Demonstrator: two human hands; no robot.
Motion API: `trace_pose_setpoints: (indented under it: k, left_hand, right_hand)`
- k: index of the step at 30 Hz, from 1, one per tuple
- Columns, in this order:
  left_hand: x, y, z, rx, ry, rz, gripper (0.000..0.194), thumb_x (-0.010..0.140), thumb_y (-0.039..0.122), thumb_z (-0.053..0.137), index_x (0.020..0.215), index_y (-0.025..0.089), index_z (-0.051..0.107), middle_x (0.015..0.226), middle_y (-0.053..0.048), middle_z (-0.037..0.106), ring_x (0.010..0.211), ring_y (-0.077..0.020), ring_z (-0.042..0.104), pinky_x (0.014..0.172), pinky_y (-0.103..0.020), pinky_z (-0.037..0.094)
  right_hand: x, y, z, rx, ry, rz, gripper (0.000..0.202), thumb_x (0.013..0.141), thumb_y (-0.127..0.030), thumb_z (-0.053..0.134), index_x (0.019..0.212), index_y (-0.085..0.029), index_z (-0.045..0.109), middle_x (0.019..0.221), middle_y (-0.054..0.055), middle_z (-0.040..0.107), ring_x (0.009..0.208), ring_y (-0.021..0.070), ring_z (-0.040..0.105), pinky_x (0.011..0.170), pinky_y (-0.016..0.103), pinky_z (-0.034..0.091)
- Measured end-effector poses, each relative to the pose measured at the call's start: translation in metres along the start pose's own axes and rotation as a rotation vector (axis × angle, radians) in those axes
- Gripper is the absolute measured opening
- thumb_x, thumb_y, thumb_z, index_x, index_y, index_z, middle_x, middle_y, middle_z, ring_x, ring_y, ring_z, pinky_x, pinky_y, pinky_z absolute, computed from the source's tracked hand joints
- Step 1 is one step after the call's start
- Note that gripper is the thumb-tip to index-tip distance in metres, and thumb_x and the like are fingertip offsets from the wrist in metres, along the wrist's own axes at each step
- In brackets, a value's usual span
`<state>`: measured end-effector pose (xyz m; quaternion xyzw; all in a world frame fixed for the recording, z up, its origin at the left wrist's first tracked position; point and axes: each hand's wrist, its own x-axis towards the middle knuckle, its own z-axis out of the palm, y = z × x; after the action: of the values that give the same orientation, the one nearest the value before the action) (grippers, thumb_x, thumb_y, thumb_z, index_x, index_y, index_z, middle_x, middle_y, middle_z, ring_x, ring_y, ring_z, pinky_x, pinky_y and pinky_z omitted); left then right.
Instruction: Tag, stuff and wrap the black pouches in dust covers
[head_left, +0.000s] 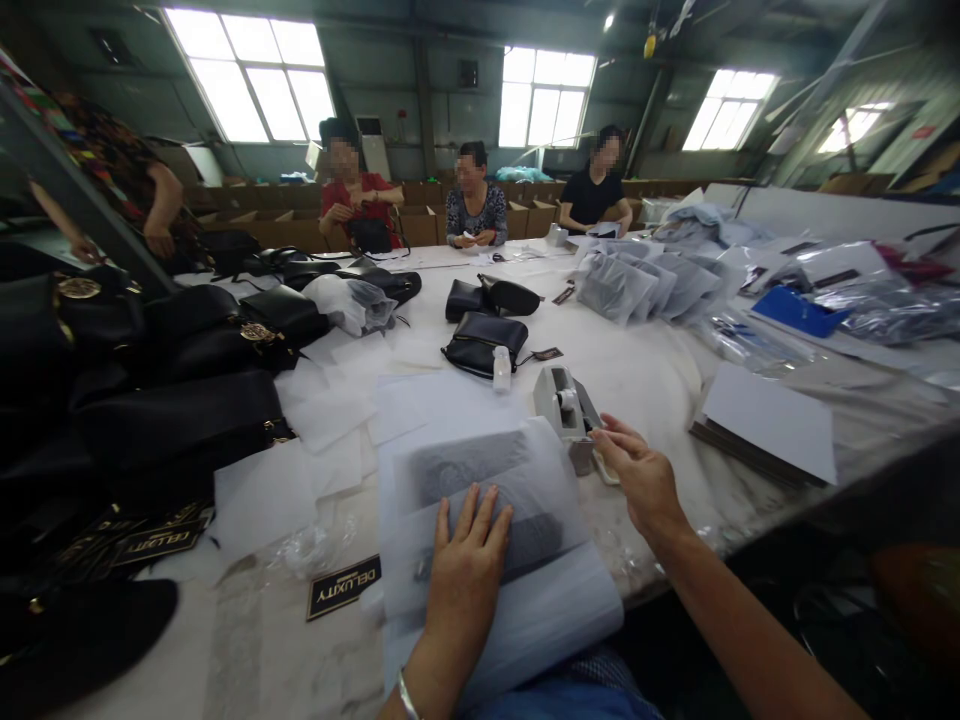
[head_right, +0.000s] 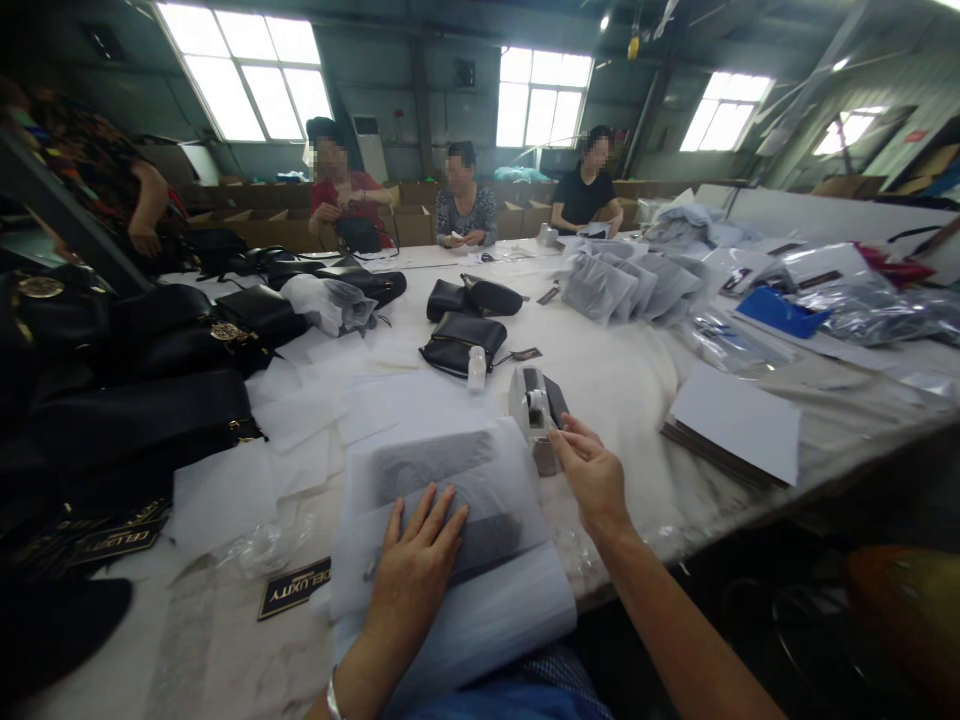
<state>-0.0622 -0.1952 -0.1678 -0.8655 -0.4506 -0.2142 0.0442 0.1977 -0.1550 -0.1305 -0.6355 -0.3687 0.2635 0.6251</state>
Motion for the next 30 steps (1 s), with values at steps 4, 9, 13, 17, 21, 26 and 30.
trace_pose_setpoints:
  k: [4,9,13,17,21,26,30]
  left_hand:
    - [-0.001,0.0,0.001,-0.018,0.015,-0.008,0.036,0.096,0.019,0.048,0.129,0.028,0.059,0.145,-0.004,0.051,0.135,-0.0317,0.046,0.11,-0.062,0.034]
    - [0.0,0.0,0.0,-0.025,0.025,-0.006,0.037,0.095,0.019,0.049,0.129,0.028,0.06,0.144,-0.005,0.052,0.135,-0.0313,0.045,0.111,-0.06,0.033]
    - [0.002,0.0,-0.002,-0.028,0.009,-0.012,0.036,0.095,0.019,0.05,0.128,0.028,0.06,0.144,-0.004,0.052,0.134,-0.032,0.046,0.109,-0.062,0.035]
    - [0.003,0.0,-0.002,-0.036,0.005,-0.018,0.035,0.096,0.021,0.049,0.128,0.027,0.06,0.143,-0.003,0.053,0.133,-0.0324,0.048,0.107,-0.063,0.037]
    - [0.001,0.0,-0.001,-0.035,0.009,-0.017,0.035,0.095,0.019,0.05,0.128,0.028,0.06,0.144,-0.003,0.052,0.134,-0.0315,0.047,0.109,-0.061,0.036]
    - [0.001,0.0,0.0,-0.015,0.019,-0.009,0.036,0.095,0.019,0.051,0.129,0.028,0.06,0.145,-0.002,0.051,0.134,-0.0315,0.047,0.108,-0.061,0.037]
    - [0.001,0.0,0.001,0.022,0.028,0.001,0.036,0.095,0.019,0.05,0.128,0.029,0.06,0.144,-0.001,0.052,0.131,-0.0315,0.05,0.106,-0.062,0.038]
  right_hand:
    - [-0.027,0.012,-0.007,0.199,-0.06,0.291,0.034,0.068,-0.049,0.079,0.086,-0.021,0.076,0.104,0.009,0.074,0.095,0.0229,0.07,0.075,0.032,0.06]
    - [-0.023,0.041,-0.009,0.17,-0.083,0.369,0.04,0.057,-0.049,0.086,0.077,-0.016,0.075,0.075,0.007,0.074,0.056,0.0141,0.064,0.051,0.026,0.057]
    - [-0.008,0.048,-0.015,0.08,-0.114,0.339,0.043,0.056,-0.05,0.086,0.077,-0.014,0.075,0.068,0.005,0.071,0.046,0.0088,0.055,0.045,0.023,0.052]
    - [-0.005,0.042,-0.032,-0.029,-0.172,0.318,0.041,0.057,-0.049,0.085,0.075,-0.013,0.076,0.066,0.005,0.071,0.043,0.0085,0.051,0.043,0.023,0.049]
    - [-0.012,0.007,-0.039,-0.269,-0.456,0.051,0.029,0.076,-0.045,0.073,0.085,-0.018,0.077,0.072,0.003,0.071,0.051,0.0112,0.056,0.054,0.024,0.05]
    - [-0.001,-0.047,0.001,-0.54,-1.021,-0.472,0.021,0.088,-0.037,0.061,0.083,-0.021,0.075,0.073,0.001,0.071,0.063,0.0134,0.06,0.063,0.023,0.046]
    - [0.025,-0.052,0.054,-0.767,-1.23,-0.746,0.022,0.088,-0.038,0.062,0.078,-0.021,0.074,0.068,-0.001,0.07,0.06,0.0113,0.059,0.058,0.021,0.04]
